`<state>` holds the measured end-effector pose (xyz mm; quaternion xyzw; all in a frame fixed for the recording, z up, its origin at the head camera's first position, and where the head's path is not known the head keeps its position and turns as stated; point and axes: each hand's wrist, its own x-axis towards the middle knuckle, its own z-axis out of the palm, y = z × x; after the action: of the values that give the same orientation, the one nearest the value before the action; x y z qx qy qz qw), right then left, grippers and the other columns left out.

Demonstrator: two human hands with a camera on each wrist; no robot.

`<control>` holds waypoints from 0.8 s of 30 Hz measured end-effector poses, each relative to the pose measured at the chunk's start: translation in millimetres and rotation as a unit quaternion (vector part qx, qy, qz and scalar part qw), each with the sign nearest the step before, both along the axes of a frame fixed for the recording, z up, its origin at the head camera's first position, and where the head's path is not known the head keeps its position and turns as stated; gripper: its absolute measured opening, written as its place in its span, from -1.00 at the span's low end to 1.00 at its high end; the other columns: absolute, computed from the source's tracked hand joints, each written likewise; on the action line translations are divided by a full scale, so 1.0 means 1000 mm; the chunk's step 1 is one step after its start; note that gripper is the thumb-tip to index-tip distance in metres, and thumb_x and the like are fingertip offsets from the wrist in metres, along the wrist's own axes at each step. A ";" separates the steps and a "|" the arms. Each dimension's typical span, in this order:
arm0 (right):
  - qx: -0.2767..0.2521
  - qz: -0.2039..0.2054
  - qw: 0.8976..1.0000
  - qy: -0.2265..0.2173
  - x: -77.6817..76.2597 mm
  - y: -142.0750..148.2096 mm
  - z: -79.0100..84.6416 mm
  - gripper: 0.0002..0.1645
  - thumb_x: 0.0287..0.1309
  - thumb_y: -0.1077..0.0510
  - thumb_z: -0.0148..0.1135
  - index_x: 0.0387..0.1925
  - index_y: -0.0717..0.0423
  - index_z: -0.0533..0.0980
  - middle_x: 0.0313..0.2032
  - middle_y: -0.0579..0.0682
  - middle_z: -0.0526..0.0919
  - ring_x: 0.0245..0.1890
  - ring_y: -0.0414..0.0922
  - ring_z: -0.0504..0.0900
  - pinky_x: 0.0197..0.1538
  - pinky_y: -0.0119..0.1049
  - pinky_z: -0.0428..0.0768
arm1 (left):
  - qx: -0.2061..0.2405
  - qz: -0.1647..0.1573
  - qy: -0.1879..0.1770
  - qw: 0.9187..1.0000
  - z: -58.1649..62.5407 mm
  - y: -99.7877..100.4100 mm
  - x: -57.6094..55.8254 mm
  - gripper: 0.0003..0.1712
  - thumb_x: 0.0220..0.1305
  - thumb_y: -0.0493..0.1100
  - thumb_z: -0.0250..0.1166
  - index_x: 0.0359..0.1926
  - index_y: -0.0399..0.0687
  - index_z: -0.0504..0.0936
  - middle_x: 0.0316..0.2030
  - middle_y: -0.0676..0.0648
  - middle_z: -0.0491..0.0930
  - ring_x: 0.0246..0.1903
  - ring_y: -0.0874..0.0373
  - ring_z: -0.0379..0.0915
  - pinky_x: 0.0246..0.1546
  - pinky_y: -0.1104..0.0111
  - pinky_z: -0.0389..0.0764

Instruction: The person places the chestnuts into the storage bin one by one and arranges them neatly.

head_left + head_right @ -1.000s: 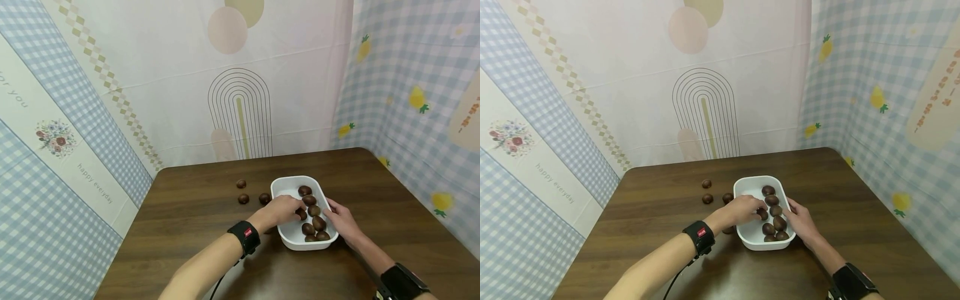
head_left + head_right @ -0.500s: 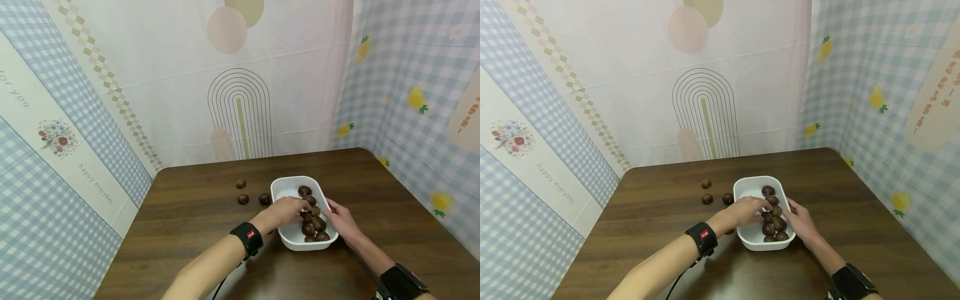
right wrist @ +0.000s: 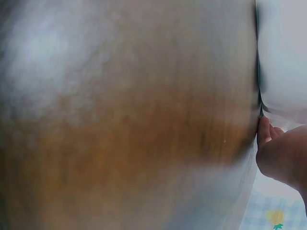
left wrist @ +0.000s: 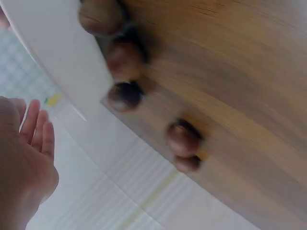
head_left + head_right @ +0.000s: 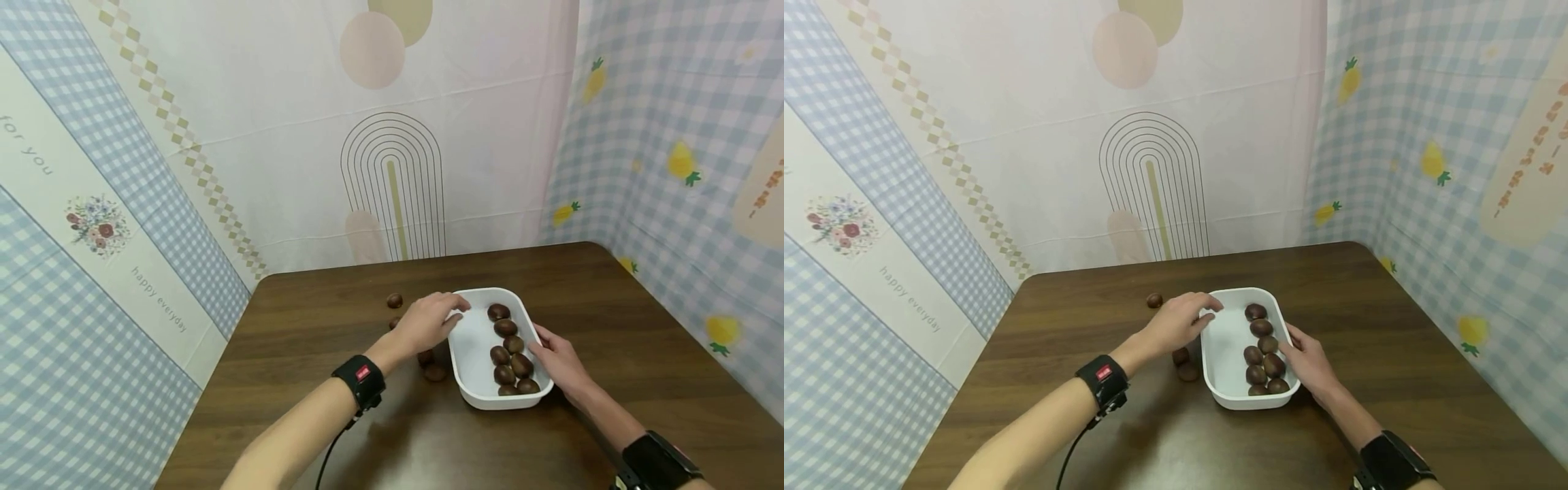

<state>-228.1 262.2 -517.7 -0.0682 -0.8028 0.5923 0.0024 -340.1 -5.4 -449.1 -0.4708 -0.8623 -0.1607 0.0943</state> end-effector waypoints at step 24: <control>-0.012 0.011 1.000 0.013 0.003 0.001 0.002 -0.33 0.68 0.20 -0.08 0.64 0.31 0.09 0.46 0.45 0.34 0.28 0.15 0.56 -0.02 -0.36 0.67 | -0.044 0.012 -0.051 0.998 -0.052 -0.082 0.022 -0.59 0.54 -0.14 0.33 0.34 0.07 0.63 0.31 0.08 0.60 0.37 0.14 0.45 0.34 0.17 0.51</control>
<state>-225.3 262.8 -515.2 -0.0517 -0.7964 0.6025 0.0050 -317.6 -87.6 -500.6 -0.4550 -0.8780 -0.1451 0.0312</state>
